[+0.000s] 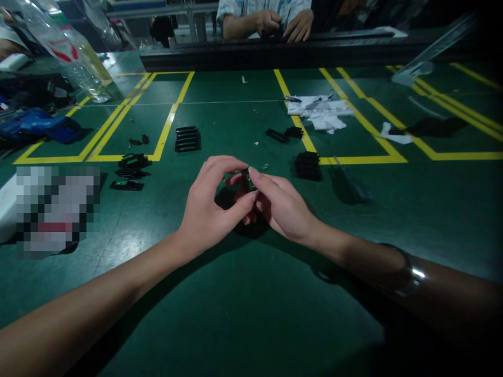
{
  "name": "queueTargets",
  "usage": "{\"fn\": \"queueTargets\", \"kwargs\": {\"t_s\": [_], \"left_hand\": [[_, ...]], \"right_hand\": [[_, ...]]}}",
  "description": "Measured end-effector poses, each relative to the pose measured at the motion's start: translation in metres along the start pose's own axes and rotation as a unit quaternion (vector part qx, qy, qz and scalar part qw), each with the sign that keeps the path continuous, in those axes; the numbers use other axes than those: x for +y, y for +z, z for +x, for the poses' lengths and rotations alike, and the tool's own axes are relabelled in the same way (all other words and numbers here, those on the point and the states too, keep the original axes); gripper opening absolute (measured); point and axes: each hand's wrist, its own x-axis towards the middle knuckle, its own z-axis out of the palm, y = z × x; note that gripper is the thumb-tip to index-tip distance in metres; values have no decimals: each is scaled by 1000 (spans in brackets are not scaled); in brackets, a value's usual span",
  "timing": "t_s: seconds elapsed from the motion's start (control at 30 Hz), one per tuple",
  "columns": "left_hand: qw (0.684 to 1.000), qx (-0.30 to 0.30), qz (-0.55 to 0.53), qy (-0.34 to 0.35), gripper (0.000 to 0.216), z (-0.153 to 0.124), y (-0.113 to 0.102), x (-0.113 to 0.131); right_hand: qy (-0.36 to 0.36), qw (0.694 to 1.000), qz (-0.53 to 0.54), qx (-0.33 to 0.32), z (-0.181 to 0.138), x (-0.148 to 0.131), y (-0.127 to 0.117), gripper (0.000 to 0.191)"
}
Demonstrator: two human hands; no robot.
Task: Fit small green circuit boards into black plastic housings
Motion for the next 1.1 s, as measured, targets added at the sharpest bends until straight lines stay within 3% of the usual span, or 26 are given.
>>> {"fn": "queueTargets", "kwargs": {"t_s": [0.27, 0.43, 0.6, 0.7, 0.8, 0.9, 1.1], "left_hand": [[998, -63, -8, -24, 50, 0, -2, 1], [998, -40, -9, -46, 47, -2, -2, 1], [996, -27, -31, -75, 48, -2, -2, 0], [995, -24, -42, -90, 50, -3, -1, -1], [987, -26, -94, -130, 51, -5, 1, -4], [971, -43, -164, -170, 52, -7, 5, -9], [958, -70, -217, -173, 55, -7, 9, -11]], "right_hand": [[18, 1000, -25, 7, -1, -2, 2, 47], [20, 999, -29, 11, 1, -2, 0, 55], [-21, 992, -90, 82, 5, -8, -9, 52], [-100, 969, -182, 137, 4, -14, -15, 41], [-194, 935, -271, 120, 2, -17, -19, 20], [-250, 903, -341, 76, 1, -17, -22, 24], [-268, 868, -416, 35, 3, -15, -28, 29]]}}
